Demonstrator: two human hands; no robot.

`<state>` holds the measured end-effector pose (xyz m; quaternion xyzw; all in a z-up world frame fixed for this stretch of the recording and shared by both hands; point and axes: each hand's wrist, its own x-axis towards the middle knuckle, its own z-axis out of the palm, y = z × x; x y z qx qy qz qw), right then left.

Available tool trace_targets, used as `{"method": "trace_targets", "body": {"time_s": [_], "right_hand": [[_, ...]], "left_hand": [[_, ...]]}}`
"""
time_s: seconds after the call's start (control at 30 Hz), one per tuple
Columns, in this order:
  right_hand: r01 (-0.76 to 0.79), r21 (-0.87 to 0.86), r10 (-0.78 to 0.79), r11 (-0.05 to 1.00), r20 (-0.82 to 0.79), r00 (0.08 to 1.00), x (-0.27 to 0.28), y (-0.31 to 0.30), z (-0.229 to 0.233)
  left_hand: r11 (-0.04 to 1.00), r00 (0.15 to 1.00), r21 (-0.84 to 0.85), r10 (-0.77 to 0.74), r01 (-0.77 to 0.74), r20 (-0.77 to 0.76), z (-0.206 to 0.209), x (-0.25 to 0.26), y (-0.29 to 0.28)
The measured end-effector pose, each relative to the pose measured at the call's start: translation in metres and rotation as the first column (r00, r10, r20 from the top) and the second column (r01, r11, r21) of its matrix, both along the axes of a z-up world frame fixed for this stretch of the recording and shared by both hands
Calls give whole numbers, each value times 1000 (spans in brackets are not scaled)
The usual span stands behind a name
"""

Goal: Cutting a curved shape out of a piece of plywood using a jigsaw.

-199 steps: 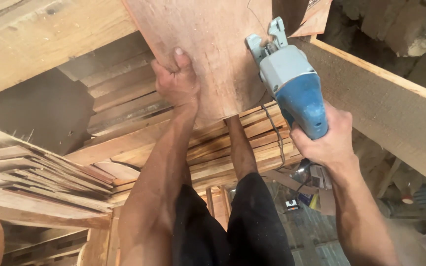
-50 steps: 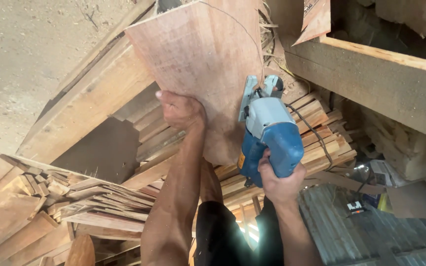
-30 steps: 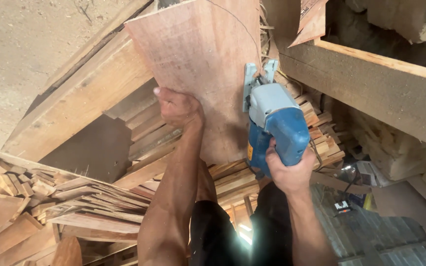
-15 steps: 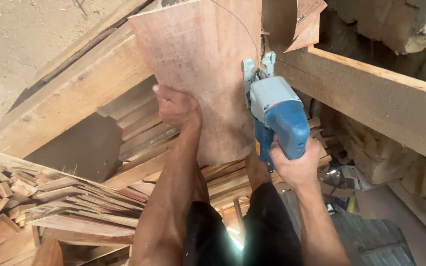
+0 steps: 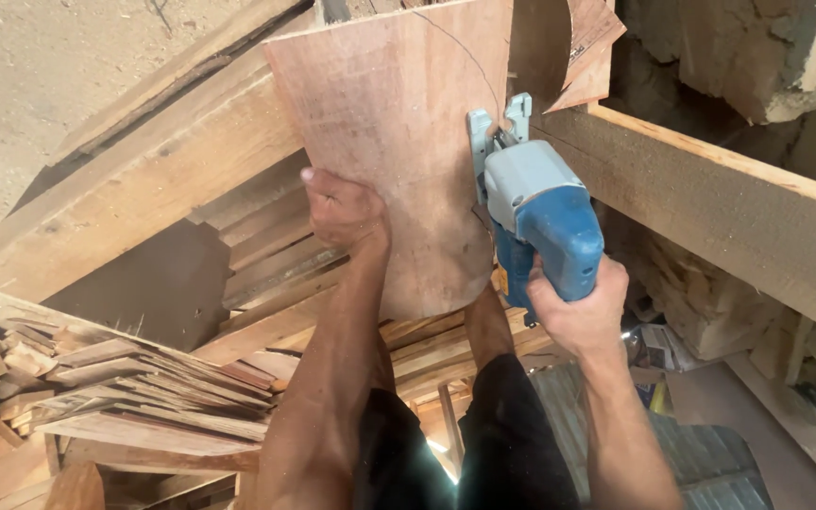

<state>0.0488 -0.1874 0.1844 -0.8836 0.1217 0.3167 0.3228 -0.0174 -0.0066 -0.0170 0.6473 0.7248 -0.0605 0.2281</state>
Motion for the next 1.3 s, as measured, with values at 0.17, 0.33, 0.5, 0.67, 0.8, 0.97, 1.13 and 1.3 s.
{"method": "trace_targets", "body": {"time_s": [0.17, 0.33, 0.5, 0.67, 0.8, 0.97, 1.13, 1.3], "right_hand": [[-16, 14, 16, 1000, 4, 1000, 8, 2, -1], [-72, 23, 72, 997, 19, 997, 17, 2, -1], [-151, 19, 151, 988, 14, 988, 27, -1, -3], [-224, -12, 224, 974, 4, 974, 41, 2, 0], [-266, 3, 266, 964, 9, 964, 49, 4, 1], [-332, -14, 332, 943, -11, 943, 64, 6, 3], [-332, -35, 329, 943, -70, 942, 78, 18, 7], [-410, -14, 409, 912, -40, 912, 88, 19, 6]], "left_hand": [[1000, 999, -9, 23, -24, -46, 1, 1, 0], [997, 999, -73, 32, -29, 31, 7, 2, 0], [1000, 999, -4, 7, -7, 35, 6, 3, 1], [1000, 1000, -13, 9, -8, 11, 7, 5, 0], [1000, 999, 5, -5, 5, 41, 8, 3, 1], [1000, 999, 5, -10, 10, 41, 6, 2, 0], [999, 996, 24, -44, 42, 84, 8, 3, 1], [999, 997, 24, -24, 22, 72, 5, 2, 0]]}}
